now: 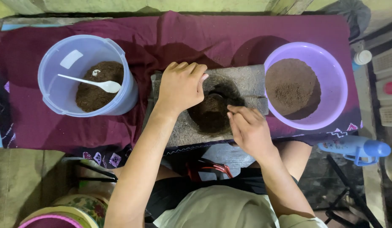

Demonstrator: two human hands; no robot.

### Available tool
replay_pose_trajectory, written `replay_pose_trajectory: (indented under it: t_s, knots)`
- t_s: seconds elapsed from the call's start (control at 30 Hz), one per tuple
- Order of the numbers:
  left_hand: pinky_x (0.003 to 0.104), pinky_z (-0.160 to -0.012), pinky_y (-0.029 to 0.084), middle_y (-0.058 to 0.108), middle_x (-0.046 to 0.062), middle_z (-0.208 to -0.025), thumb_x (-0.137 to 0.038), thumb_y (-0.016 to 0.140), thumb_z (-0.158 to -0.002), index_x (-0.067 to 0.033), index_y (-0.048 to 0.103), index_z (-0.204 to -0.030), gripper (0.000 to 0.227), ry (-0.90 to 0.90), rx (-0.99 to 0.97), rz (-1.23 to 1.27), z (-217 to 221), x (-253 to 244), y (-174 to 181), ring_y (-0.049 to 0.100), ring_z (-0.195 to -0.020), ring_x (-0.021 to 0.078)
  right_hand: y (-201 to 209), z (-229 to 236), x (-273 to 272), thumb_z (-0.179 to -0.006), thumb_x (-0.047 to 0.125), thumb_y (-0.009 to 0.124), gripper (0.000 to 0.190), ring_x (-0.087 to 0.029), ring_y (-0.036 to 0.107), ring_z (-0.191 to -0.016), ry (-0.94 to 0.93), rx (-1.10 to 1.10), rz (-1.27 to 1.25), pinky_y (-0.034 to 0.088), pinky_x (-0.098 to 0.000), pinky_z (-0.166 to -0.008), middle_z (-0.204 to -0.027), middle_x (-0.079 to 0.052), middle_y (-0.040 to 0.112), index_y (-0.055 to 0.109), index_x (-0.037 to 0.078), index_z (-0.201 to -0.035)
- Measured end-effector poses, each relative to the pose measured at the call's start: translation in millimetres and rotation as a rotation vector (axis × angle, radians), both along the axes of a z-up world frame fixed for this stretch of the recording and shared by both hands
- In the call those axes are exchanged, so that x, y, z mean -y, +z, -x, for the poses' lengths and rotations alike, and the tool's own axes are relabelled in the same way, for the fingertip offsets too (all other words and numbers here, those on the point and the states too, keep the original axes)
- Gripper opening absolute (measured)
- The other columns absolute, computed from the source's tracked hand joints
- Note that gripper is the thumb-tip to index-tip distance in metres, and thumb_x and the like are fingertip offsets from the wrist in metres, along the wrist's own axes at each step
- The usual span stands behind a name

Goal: Scraping and transferring powder from a mortar to bowls using a spoon.

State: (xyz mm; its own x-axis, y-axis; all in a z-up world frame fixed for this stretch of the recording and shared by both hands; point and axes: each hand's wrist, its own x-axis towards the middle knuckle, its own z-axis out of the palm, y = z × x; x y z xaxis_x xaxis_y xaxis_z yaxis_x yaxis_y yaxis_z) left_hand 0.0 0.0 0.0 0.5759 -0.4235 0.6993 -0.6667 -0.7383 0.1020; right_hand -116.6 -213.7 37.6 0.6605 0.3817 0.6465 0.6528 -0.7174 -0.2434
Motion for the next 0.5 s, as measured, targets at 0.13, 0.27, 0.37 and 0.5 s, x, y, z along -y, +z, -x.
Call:
replay_pose_trajectory:
  t_s: [0.13,0.27,0.37,0.5]
  knots:
    - [0.038,-0.067,0.053,0.065,0.000,-0.078,-0.021,0.058,-0.096,-0.0165,0.073,-0.101,0.016,-0.008,-0.006,-0.006,0.2,-0.8,2.0,0.069,-0.070,0.0242,-6.1,5.0,-1.0,-0.096,0.002,0.072,0.033,-0.027,0.074,-0.080,-0.074,-0.106,-0.032,0.052,-0.0321,-0.082,-0.087,-0.006,0.073,0.060,0.006,-0.066]
    - [0.038,-0.067,0.053,0.064,0.000,-0.078,-0.021,0.057,-0.097,-0.0171,0.072,-0.101,0.016,-0.014,-0.004,0.005,-1.0,0.6,1.0,0.069,-0.070,0.0241,-9.9,3.6,9.0,-0.095,0.001,0.071,0.039,-0.031,0.073,-0.079,-0.077,-0.257,-0.258,0.052,-0.0320,-0.071,-0.083,-0.008,0.076,0.051,0.008,-0.062]
    - [0.037,-0.067,0.053,0.064,0.000,-0.077,-0.021,0.057,-0.097,-0.0176,0.072,-0.101,0.016,-0.004,0.009,0.009,-0.9,0.2,0.4,0.069,-0.070,0.0240,-9.2,3.4,18.5,-0.095,0.002,0.071,0.040,-0.033,0.074,-0.078,-0.076,-0.339,-0.395,0.053,-0.0346,-0.068,-0.082,-0.010,0.077,0.049,0.007,-0.062]
    - [0.037,-0.067,0.054,0.063,0.000,-0.075,-0.020,0.058,-0.095,-0.0179,0.072,-0.101,0.015,0.002,0.014,0.016,-0.8,0.9,1.1,0.068,-0.068,0.0242,-16.5,0.4,39.7,-0.095,-0.001,0.072,0.043,-0.029,0.075,-0.068,-0.063,-0.397,-0.639,0.050,-0.0301,-0.058,-0.076,-0.013,0.076,0.051,0.007,-0.060]
